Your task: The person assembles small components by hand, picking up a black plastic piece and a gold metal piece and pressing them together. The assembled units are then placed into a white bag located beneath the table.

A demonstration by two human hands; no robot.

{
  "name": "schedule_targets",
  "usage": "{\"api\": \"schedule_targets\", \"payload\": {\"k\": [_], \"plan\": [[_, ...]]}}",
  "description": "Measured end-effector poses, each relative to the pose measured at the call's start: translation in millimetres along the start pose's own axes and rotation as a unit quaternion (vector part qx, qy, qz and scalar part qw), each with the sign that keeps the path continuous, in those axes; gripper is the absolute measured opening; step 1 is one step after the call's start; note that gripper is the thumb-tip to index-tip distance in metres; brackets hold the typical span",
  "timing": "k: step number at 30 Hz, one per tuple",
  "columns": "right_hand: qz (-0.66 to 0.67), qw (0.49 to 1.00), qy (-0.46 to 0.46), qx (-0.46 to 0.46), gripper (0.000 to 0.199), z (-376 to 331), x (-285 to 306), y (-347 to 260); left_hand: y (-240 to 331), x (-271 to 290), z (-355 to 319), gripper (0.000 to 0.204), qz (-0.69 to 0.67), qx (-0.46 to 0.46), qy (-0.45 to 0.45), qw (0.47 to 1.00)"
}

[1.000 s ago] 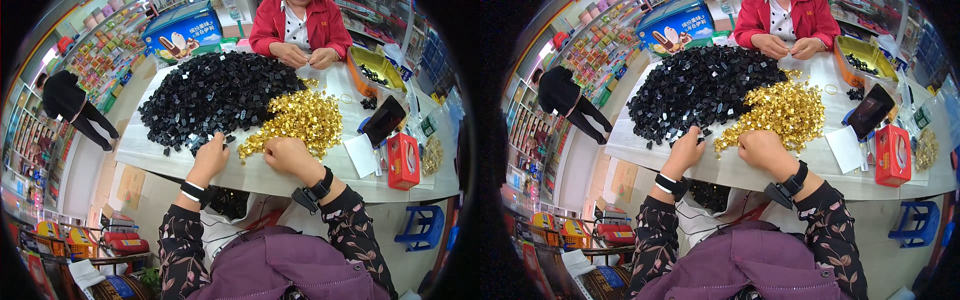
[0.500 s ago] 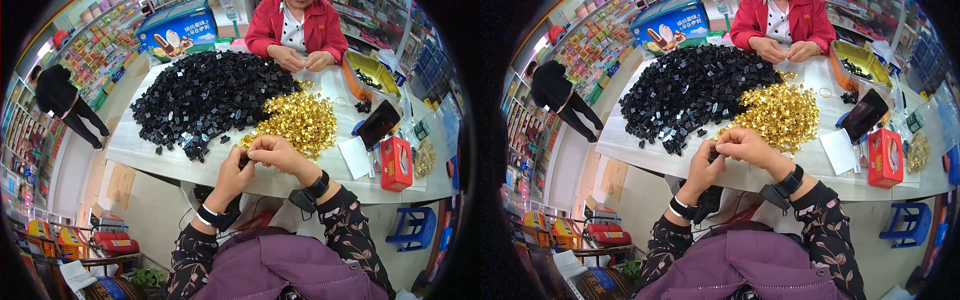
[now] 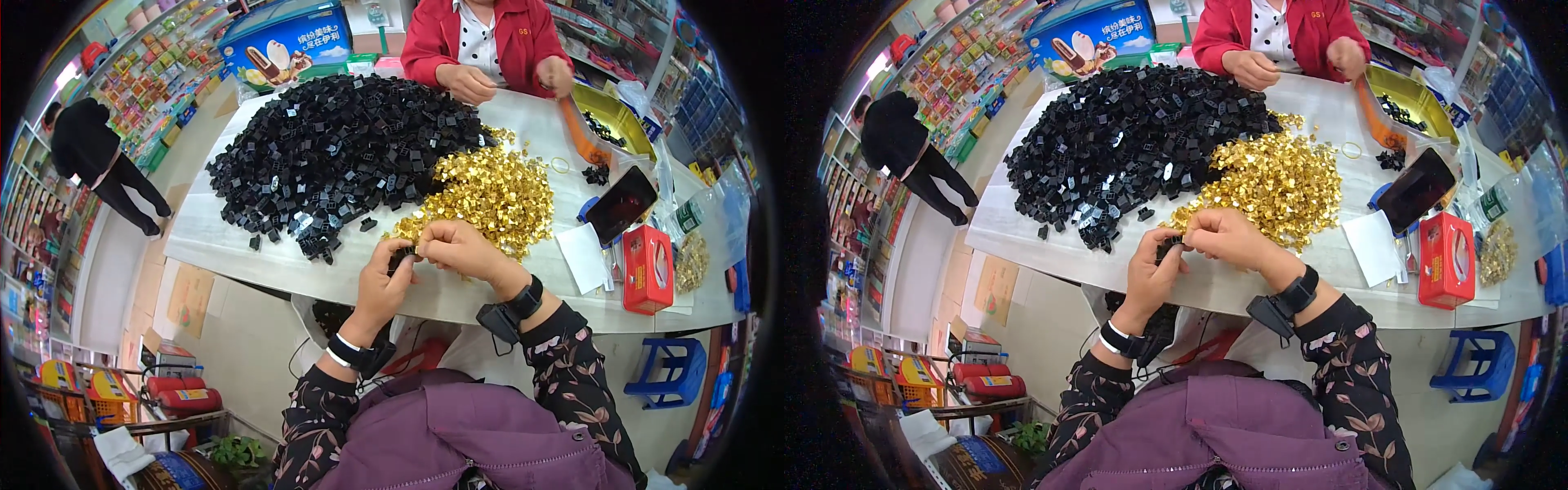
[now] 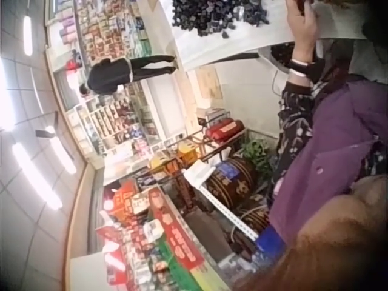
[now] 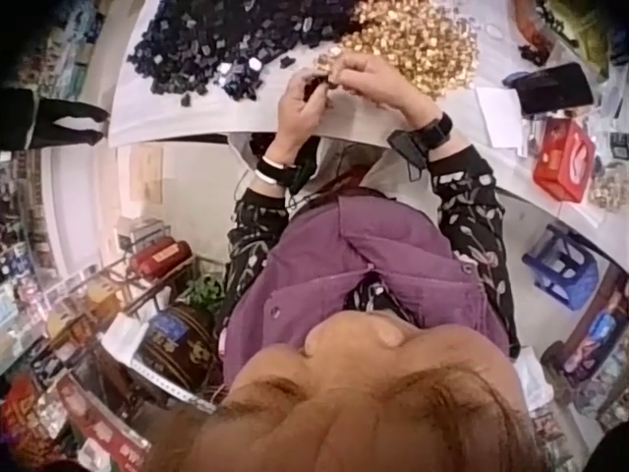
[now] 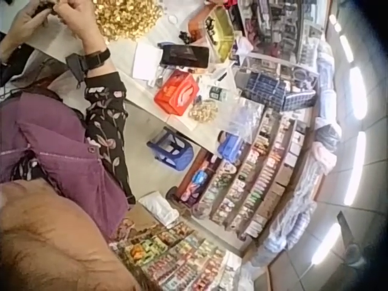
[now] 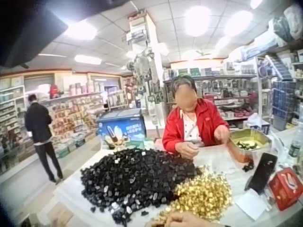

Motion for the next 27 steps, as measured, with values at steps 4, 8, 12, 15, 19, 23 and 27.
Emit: {"api": "schedule_targets", "payload": {"k": [4,8,12,15,19,23,27], "plan": [[-0.059,0.998,-0.004,-0.001,0.015,-1.3,-0.7,-5.3,-3.4,0.3,0.1,0.020,0.025,-0.005,-0.018,1.000],[-0.127,0.992,-0.002,-0.005,0.016,-3.2,3.8,-8.5,2.5,-1.4,-0.7,0.020,0.103,-0.015,-0.028,0.994],[-0.159,0.987,-0.006,-0.014,0.018,-3.6,5.9,-6.0,5.6,-2.3,-2.7,0.020,0.172,-0.060,-0.022,0.983],[-0.168,0.985,-0.010,-0.042,0.017,-3.3,4.8,-4.5,6.7,-2.5,-3.7,0.021,0.197,-0.091,-0.009,0.976],[-0.159,0.987,-0.020,-0.002,0.018,-2.0,2.9,-3.3,10.1,-2.1,-5.9,0.022,0.227,-0.121,0.004,0.966],[-0.171,0.985,-0.020,-0.017,0.018,-5.3,4.5,-6.5,9.6,-3.5,-4.4,0.022,0.165,-0.086,0.001,0.983],[-0.160,0.984,0.022,0.070,0.019,-6.4,15.3,-13.0,0.4,3.9,3.1,0.022,-0.046,0.035,0.024,0.998]]}}
Point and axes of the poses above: each hand's wrist, its own z-axis towards the middle knuckle, its own x-axis out of the back of the hand, y = z × x, the point moved 5 cm from there along z, towards the middle knuckle, and after that the axes turned 1 degree about x, right-handed, at the moved point
